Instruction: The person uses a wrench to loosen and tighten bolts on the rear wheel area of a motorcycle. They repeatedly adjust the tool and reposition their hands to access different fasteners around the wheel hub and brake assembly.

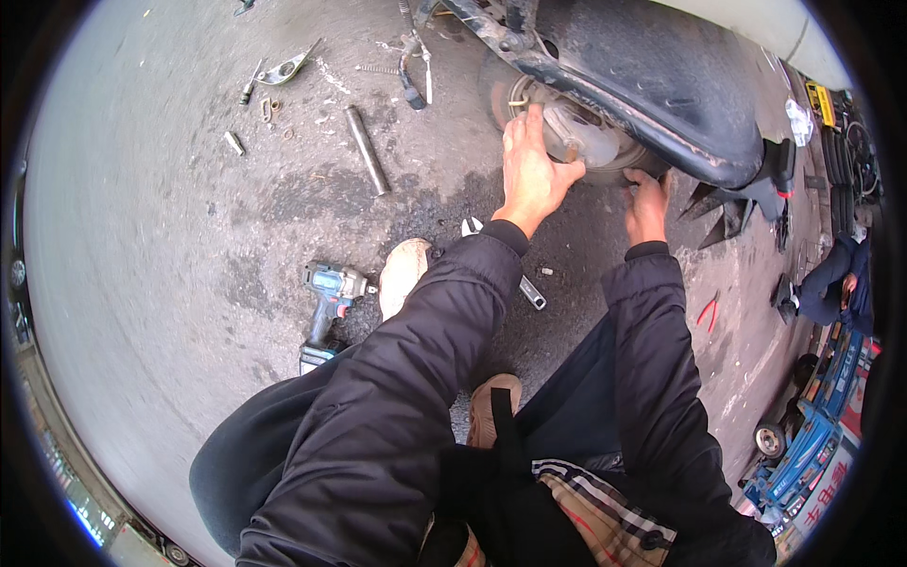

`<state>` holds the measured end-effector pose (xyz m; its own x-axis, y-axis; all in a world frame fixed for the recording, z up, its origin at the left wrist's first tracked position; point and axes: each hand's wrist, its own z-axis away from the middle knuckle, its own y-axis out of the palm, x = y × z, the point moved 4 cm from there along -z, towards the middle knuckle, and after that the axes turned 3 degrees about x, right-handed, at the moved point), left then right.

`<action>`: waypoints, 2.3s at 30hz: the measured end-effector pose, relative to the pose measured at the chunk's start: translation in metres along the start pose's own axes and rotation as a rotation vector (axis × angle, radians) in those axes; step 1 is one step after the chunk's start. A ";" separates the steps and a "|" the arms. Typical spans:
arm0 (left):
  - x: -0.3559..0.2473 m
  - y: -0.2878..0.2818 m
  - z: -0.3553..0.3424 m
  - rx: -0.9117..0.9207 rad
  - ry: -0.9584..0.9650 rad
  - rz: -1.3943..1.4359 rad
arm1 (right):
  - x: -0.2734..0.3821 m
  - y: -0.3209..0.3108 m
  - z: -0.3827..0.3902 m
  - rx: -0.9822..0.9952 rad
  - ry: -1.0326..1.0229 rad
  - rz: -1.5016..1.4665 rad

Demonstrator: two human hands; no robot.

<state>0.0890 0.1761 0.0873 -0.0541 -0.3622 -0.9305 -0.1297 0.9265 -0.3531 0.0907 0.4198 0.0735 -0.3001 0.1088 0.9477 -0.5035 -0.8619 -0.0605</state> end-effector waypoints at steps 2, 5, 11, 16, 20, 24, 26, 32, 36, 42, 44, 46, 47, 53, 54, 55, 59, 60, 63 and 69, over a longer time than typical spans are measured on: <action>0.002 0.003 0.002 -0.013 0.012 -0.017 | -0.002 -0.004 0.003 -0.036 0.027 0.002; 0.005 0.006 0.001 -0.032 0.042 -0.034 | 0.002 -0.006 0.016 -0.130 -0.038 0.078; 0.009 0.006 -0.002 -0.011 0.038 -0.012 | 0.011 0.044 0.045 0.064 -0.197 0.299; 0.010 0.001 -0.010 0.004 0.012 -0.007 | 0.017 0.063 0.043 0.246 -0.074 0.193; 0.009 0.000 -0.016 0.050 -0.023 -0.034 | 0.014 0.049 0.042 0.177 0.138 -0.048; 0.006 -0.002 -0.020 0.099 -0.032 -0.068 | 0.008 0.026 0.033 -0.039 0.149 -0.244; 0.006 -0.003 -0.022 0.130 -0.048 -0.062 | 0.004 0.007 0.029 -0.235 0.046 -0.193; 0.005 -0.004 -0.023 0.107 -0.024 -0.060 | -0.007 -0.015 0.018 -0.030 0.127 -0.415; 0.007 -0.002 -0.026 0.112 -0.016 -0.020 | 0.006 -0.001 0.009 0.125 0.107 0.012; 0.009 -0.007 -0.036 0.208 -0.014 -0.015 | 0.023 0.008 0.018 0.137 -0.024 0.122; 0.007 -0.012 -0.036 0.186 0.055 -0.002 | 0.029 0.006 0.025 0.140 -0.107 0.128; 0.009 -0.013 -0.033 0.203 0.023 0.025 | 0.036 0.005 0.027 0.129 -0.218 0.157; 0.008 -0.013 -0.031 0.189 0.034 0.047 | 0.040 0.008 0.026 0.138 -0.301 0.165; 0.000 0.008 -0.010 0.067 -0.070 0.090 | 0.031 0.009 0.002 -0.063 -0.448 0.168; -0.002 0.012 -0.008 0.025 -0.090 0.097 | 0.026 0.009 -0.003 -0.063 -0.464 0.161; -0.003 0.017 -0.005 -0.012 -0.105 0.106 | 0.023 0.005 -0.006 -0.076 -0.503 0.147; -0.001 0.022 -0.004 -0.058 -0.055 0.076 | 0.016 -0.001 -0.021 -0.058 -0.416 0.217; 0.002 0.022 -0.005 -0.040 -0.047 0.094 | 0.019 -0.001 -0.022 -0.004 -0.440 0.246; 0.008 0.020 -0.007 -0.001 -0.022 0.085 | 0.025 -0.001 -0.021 0.065 -0.397 0.254; 0.020 0.005 -0.017 0.123 -0.008 0.113 | 0.011 -0.002 0.005 -0.100 -0.396 0.205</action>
<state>0.0707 0.1719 0.0683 -0.0535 -0.2546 -0.9656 -0.0005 0.9670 -0.2549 0.0926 0.4196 0.0854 -0.0789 -0.2737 0.9586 -0.5476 -0.7916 -0.2710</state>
